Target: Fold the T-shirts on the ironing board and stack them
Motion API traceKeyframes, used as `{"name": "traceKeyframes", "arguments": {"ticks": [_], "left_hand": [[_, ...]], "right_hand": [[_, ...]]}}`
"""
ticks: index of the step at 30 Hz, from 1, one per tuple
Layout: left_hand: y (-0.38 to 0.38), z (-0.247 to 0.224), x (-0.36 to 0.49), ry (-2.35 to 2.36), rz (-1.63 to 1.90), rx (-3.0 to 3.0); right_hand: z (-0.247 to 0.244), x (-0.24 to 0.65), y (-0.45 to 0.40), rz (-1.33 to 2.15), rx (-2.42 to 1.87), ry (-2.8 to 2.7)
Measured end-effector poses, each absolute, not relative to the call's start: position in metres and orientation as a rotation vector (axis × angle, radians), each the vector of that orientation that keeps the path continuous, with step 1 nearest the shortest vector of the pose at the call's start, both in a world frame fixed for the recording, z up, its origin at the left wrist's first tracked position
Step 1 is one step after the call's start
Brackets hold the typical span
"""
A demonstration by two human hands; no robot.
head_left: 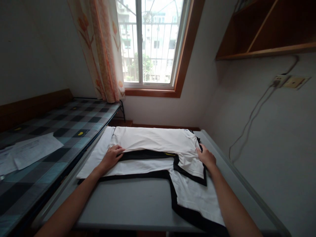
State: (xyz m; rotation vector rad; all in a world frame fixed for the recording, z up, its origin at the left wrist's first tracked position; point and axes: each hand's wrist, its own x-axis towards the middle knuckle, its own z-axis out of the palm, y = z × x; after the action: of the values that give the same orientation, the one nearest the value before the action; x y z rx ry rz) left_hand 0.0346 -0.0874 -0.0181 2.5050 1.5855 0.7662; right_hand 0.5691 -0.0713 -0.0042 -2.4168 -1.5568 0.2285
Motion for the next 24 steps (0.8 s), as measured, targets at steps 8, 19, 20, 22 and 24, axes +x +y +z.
{"name": "traceKeyframes", "arguments": {"ticks": [8,19,20,22,24], "left_hand": [[-0.0873,-0.0180,0.0341,1.583,0.769,2.495],[-0.0878,-0.0179,0.0345,1.604,0.757,2.475],[-0.0878,-0.0179,0.0346,1.609,0.753,2.472],[-0.0877,-0.0181,0.0346,1.613,0.746,2.469],[-0.0877,-0.0182,0.0346,1.611,0.742,2.471]], "right_hand": [[-0.0069,0.5709,-0.0702,0.233,-2.408,-1.554],[-0.0057,0.5698,-0.0707,0.239,-2.420,-1.542],[-0.0058,0.5699,-0.0706,0.239,-2.418,-1.543],[-0.0059,0.5699,-0.0705,0.241,-2.414,-1.547],[-0.0058,0.5699,-0.0705,0.244,-2.415,-1.549]]}}
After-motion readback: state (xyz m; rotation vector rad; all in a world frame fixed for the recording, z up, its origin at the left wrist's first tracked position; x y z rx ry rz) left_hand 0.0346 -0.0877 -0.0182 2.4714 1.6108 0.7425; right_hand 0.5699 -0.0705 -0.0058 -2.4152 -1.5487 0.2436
